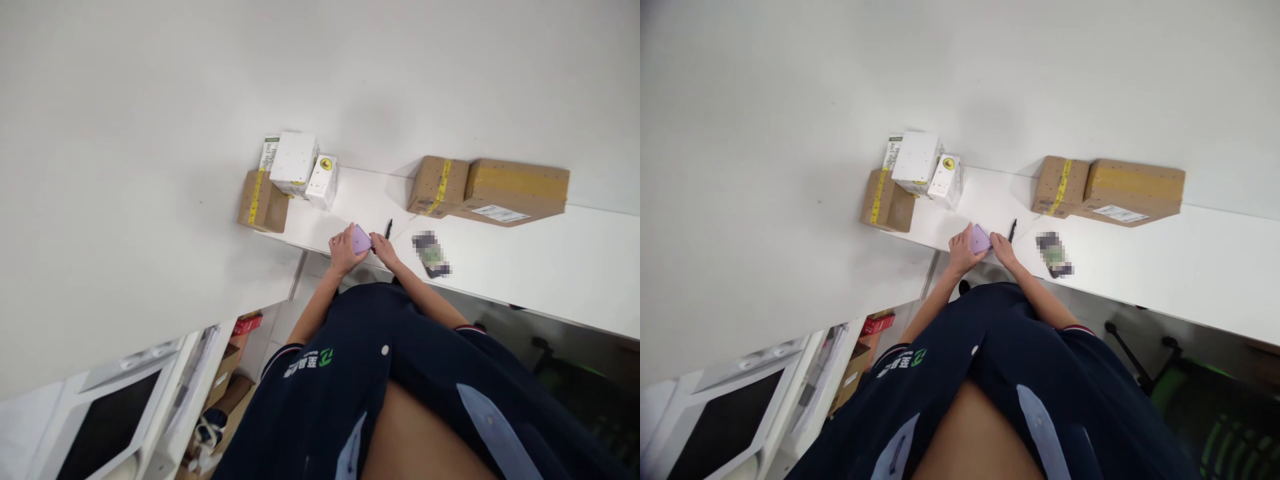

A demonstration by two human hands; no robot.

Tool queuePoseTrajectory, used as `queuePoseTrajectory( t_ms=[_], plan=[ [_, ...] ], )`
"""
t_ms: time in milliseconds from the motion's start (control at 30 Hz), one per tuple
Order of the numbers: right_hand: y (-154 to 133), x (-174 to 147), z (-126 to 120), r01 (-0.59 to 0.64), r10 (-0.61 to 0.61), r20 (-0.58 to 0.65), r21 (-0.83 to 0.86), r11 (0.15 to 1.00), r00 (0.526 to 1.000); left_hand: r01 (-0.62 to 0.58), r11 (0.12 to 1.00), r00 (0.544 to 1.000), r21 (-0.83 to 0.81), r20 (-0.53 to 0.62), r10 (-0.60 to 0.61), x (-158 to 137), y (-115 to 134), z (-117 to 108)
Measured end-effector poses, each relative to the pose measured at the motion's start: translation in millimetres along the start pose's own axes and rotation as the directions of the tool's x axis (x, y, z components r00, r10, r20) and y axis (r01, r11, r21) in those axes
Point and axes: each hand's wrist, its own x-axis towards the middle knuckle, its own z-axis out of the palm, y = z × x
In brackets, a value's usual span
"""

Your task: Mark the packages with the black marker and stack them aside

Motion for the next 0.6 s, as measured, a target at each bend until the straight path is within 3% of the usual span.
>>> queuePoseTrajectory(
  t_ms=[133, 267, 467, 600],
  plan=[
    [-7, -7, -7, 0.074, -0.073, 0.012, -0.160, 0.984, 0.997, 0.077, 0.997, 0.997, -0.017, -0.020, -0.077, -4, -2, 6],
    [-9, -5, -8, 0.090, -0.083, 0.038, -0.234, 0.968, 0.996, 0.162, 0.967, 0.983, -0.195, -0.049, -0.175, -22, -24, 20],
    [-8, 0, -7, 0.115, -0.114, 0.019, -0.262, 0.958, 0.993, 0.250, 0.794, 0.961, -0.554, 0.040, -0.274, -36, -46, 46],
    [-14, -5, -6, 0.121, -0.129, -0.003, -0.328, 0.937, 0.992, 0.255, 0.801, 0.961, -0.542, 0.052, -0.271, -28, -44, 41]
  ],
)
